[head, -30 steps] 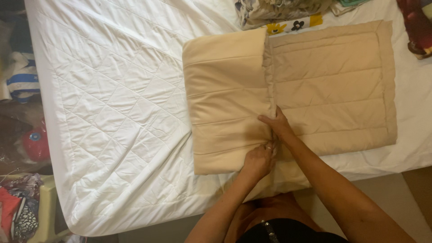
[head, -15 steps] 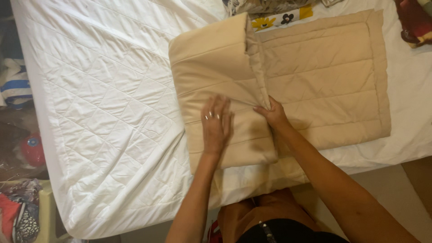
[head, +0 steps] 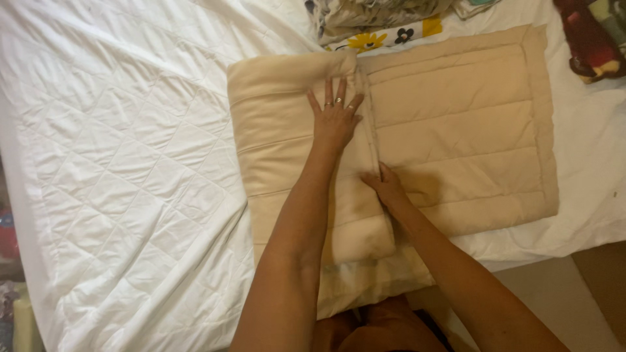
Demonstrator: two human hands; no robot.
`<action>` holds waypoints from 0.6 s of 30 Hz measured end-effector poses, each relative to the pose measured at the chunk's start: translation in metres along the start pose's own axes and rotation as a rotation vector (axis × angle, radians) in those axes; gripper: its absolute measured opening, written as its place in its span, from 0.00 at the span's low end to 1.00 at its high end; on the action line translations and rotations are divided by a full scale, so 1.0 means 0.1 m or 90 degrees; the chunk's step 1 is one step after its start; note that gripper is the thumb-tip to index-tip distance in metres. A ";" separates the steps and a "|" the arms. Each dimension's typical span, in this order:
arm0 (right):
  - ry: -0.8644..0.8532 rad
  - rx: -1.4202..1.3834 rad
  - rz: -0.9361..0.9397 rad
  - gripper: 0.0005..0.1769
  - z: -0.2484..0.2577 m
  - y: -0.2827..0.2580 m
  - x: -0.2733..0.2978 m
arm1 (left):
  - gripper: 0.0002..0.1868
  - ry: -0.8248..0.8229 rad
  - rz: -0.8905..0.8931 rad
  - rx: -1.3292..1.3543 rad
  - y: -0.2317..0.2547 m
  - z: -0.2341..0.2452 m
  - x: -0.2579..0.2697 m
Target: The person folds a beige quilted bedsheet on a bed, smoothing and aligning edges before folding it into a compact rectangle. They then place the folded sheet on a stack of other folded linens and smooth the bedsheet surface.
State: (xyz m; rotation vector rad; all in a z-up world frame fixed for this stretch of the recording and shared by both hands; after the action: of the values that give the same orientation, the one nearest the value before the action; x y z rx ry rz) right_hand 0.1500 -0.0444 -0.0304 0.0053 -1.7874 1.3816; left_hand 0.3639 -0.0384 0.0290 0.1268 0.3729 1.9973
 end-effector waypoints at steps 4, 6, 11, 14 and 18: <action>0.009 0.039 0.024 0.30 0.06 0.12 -0.10 | 0.24 -0.052 -0.006 0.123 -0.18 0.01 -0.12; 0.002 0.036 0.023 0.31 0.06 0.15 -0.14 | 0.23 -0.024 -0.008 0.243 -0.29 0.21 -0.10; 0.095 0.199 0.130 0.40 0.00 -0.03 0.00 | 0.22 0.321 0.015 0.511 -0.57 0.92 0.73; 0.192 0.293 0.199 0.48 -0.05 -0.30 0.19 | 0.31 0.362 0.195 0.251 -0.67 1.12 1.53; 0.298 0.559 0.380 0.47 -0.38 -0.76 0.60 | 0.40 0.297 0.341 0.154 -0.50 1.01 2.22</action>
State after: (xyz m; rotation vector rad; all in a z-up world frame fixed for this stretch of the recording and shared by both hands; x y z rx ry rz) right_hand 0.1713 -0.0157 0.0668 -0.3744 -0.7103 2.2709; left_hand 0.3344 0.2010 0.0919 -0.1051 0.9629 2.4989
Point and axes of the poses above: each hand's wrist, its own x-axis away from the middle knuckle, its own z-axis out of the back of the hand, y = z × x, the point moved 5 cm from there along -x, towards the middle knuckle, and after that the axes turned 6 degrees about -z, right-handed, at the moved point
